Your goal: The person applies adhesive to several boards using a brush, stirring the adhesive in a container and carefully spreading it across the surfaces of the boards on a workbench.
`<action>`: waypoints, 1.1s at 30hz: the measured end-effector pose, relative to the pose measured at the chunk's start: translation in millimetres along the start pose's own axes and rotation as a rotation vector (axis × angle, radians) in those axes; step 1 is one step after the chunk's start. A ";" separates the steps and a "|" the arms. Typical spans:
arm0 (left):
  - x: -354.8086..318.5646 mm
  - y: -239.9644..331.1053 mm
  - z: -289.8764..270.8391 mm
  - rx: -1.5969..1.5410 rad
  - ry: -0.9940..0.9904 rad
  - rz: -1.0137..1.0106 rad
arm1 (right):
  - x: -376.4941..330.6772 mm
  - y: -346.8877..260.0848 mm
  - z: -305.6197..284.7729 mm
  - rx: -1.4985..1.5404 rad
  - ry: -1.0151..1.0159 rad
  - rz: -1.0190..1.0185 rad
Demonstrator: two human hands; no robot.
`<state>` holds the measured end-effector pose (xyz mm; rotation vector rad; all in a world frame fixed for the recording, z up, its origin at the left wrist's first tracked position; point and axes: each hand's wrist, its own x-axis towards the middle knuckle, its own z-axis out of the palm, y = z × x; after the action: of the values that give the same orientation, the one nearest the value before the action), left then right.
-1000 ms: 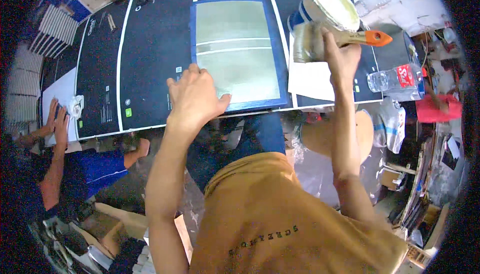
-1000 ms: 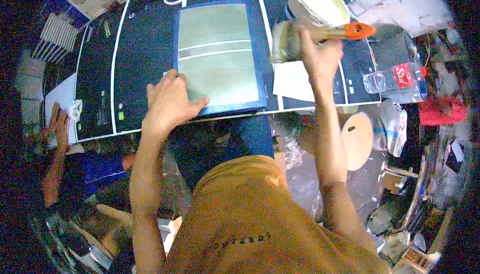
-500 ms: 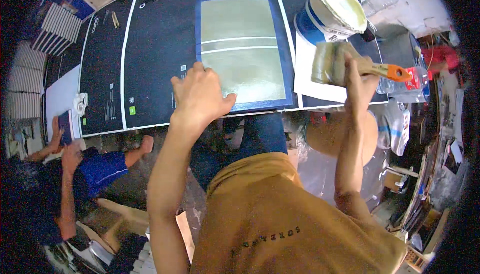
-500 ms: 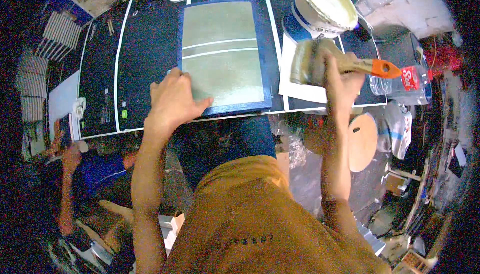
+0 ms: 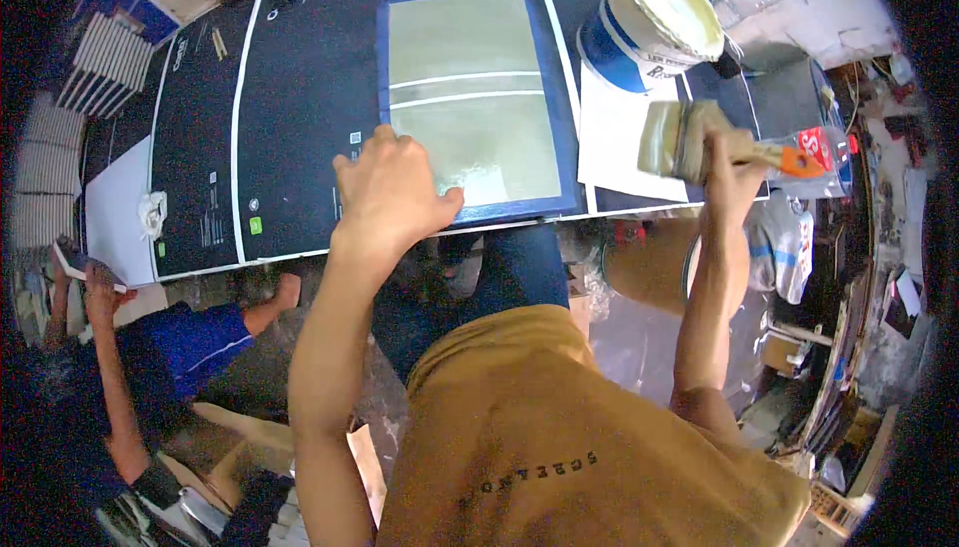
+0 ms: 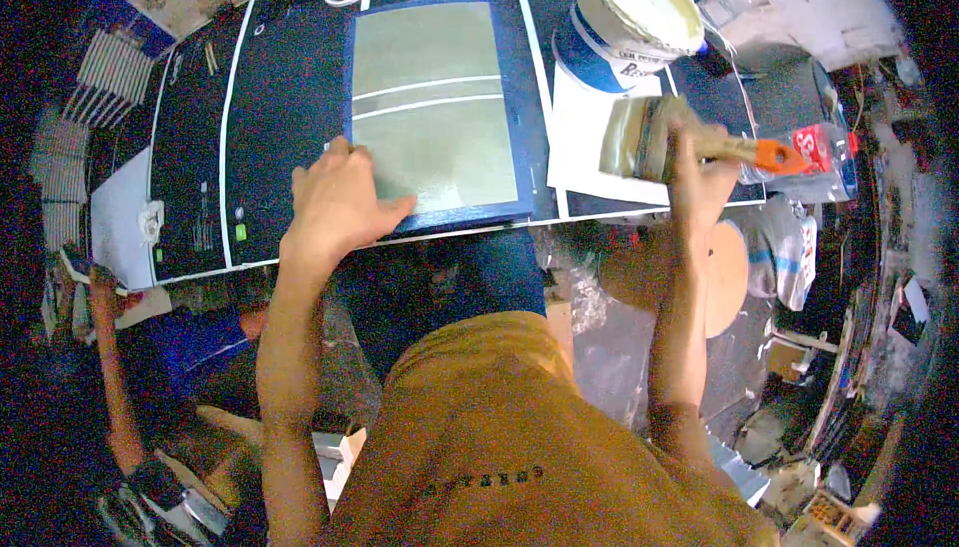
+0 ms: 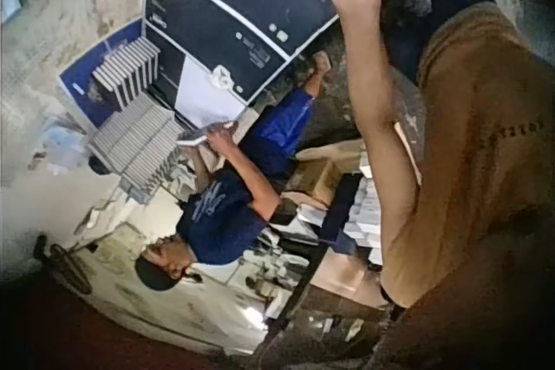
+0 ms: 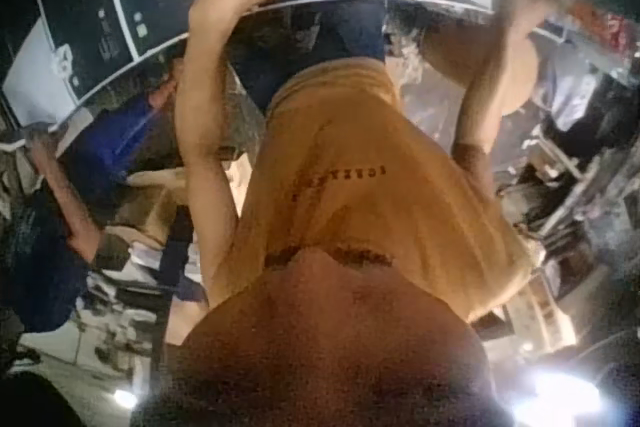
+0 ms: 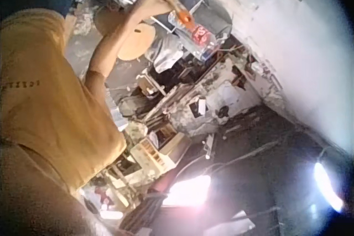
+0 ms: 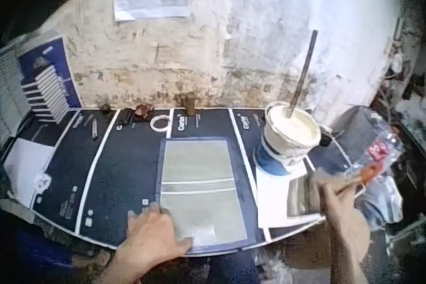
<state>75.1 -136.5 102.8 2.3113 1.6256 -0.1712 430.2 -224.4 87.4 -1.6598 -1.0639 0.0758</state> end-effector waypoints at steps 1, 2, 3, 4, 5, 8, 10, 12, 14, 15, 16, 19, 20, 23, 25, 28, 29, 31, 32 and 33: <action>0.6 0.9 0.7 -0.004 0.005 0.008 | 8.9 -2.0 6.7 0.127 0.057 0.084; -0.6 1.4 1.4 -0.005 0.025 0.008 | 14.3 -5.9 20.4 0.177 0.085 0.017; -2.2 2.2 2.0 -0.007 0.046 0.004 | 20.3 -12.0 39.2 0.247 0.082 0.000; -1.5 1.6 1.7 -0.020 0.035 0.002 | 21.4 -17.5 64.3 0.371 0.056 0.005; -1.8 0.9 1.6 -0.038 0.026 -0.003 | 28.9 -22.7 93.8 0.247 0.101 0.073; -3.4 -0.7 2.7 -0.071 0.015 -0.025 | 27.7 -33.2 158.8 0.243 -0.149 -0.003; -4.3 -1.7 3.5 -0.084 0.020 -0.040 | 44.0 -32.3 173.3 -0.105 -0.229 -0.069; -5.3 -1.5 4.7 -0.095 0.022 -0.047 | 64.5 -26.8 169.2 -0.347 -0.225 -0.055; -5.8 -0.7 5.7 -0.126 -0.003 -0.064 | 84.0 -20.6 158.1 -0.295 -0.171 -0.248; -4.2 -1.4 5.1 -0.125 -0.014 -0.063 | 94.0 -19.7 155.6 -0.368 -0.150 -0.257; -5.3 0.1 5.7 -0.100 0.007 -0.067 | 99.1 -18.8 154.1 -0.092 -0.144 -0.383; -5.7 0.1 5.8 -0.091 -0.001 -0.048 | 117.6 -29.4 171.2 0.057 -0.492 -0.329; -5.5 -0.5 5.7 -0.095 0.002 -0.054 | 123.3 -35.7 181.6 0.032 -0.670 -0.324; -5.2 -2.5 5.9 -0.134 0.008 -0.057 | 149.2 -54.6 217.0 -0.294 -0.572 -0.374; -5.2 -2.9 7.3 -0.150 0.024 -0.055 | 169.3 -60.1 228.0 -0.538 -0.525 -0.403; -5.5 -2.8 9.7 -0.174 0.027 -0.050 | 186.4 -51.9 228.3 -0.324 -0.524 -0.507; -5.7 -2.8 10.5 -0.170 0.032 -0.056 | 190.7 -47.6 227.1 -0.139 -0.592 -0.533; -5.7 -2.8 11.7 -0.183 0.026 -0.053 | 195.7 -39.1 226.0 -0.027 -0.694 -0.661; -5.5 -2.8 12.0 -0.180 0.021 -0.055 | 198.5 -37.1 229.1 -0.103 -0.732 -0.764; -4.7 -3.2 11.9 -0.193 0.012 -0.053 | 199.3 -35.4 229.3 -0.247 -0.826 -0.856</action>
<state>71.4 -143.5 92.3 2.1304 1.6335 -0.0113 403.3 78.9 116.5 -1.2425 -2.4166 0.0685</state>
